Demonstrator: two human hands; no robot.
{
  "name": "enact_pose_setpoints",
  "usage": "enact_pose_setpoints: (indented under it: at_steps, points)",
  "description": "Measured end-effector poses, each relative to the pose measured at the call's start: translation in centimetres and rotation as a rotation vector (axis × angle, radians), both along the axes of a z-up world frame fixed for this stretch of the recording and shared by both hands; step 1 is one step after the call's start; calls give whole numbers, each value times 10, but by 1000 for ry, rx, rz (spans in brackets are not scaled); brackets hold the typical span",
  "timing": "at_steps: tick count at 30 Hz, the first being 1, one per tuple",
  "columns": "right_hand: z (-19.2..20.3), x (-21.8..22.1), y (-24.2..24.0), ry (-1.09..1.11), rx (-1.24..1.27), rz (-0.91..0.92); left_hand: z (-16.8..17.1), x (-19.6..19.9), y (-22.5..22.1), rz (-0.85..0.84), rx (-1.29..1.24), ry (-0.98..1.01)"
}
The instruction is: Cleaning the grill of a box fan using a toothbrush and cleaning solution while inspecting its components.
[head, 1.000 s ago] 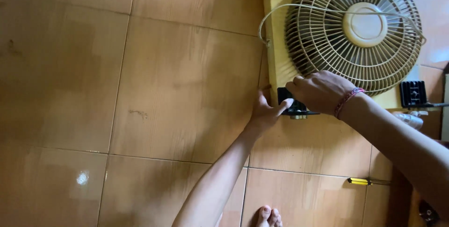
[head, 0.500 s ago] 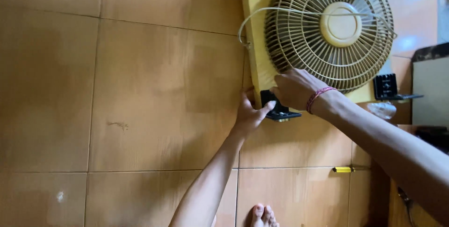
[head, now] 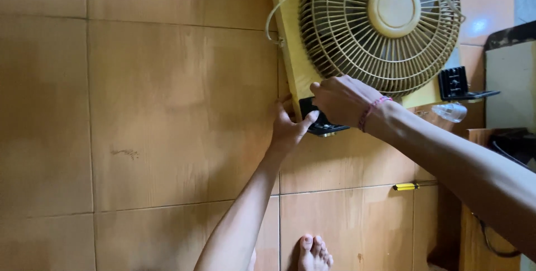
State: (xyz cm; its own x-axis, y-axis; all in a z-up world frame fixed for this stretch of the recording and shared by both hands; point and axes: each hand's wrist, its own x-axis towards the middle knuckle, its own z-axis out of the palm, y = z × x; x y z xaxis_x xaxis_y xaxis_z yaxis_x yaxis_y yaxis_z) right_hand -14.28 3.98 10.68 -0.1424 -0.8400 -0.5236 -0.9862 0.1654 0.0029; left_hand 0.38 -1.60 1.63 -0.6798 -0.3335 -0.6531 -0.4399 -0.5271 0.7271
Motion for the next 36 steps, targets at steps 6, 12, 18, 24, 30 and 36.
enact_pose_setpoints:
  at_steps: [6, 12, 18, 24, 30, 36]
  points:
    - [11, -1, 14, 75, -83, 339, -6, 1, 3, 28, 47, -15]
    - [21, 2, -1, 182, -107, 526, -34, -4, 6, -35, -64, 37]
    - [8, 0, 2, 169, -51, 468, -48, -5, 13, -30, -55, -16]
    - [8, 4, -4, 91, 73, -9, -18, -6, 7, 1, -62, 12]
    - [-24, 19, -4, 69, -56, -657, -33, -2, 17, 98, -72, 50]
    - [18, 17, -4, -33, 22, -296, -16, 2, 6, 30, -47, -37]
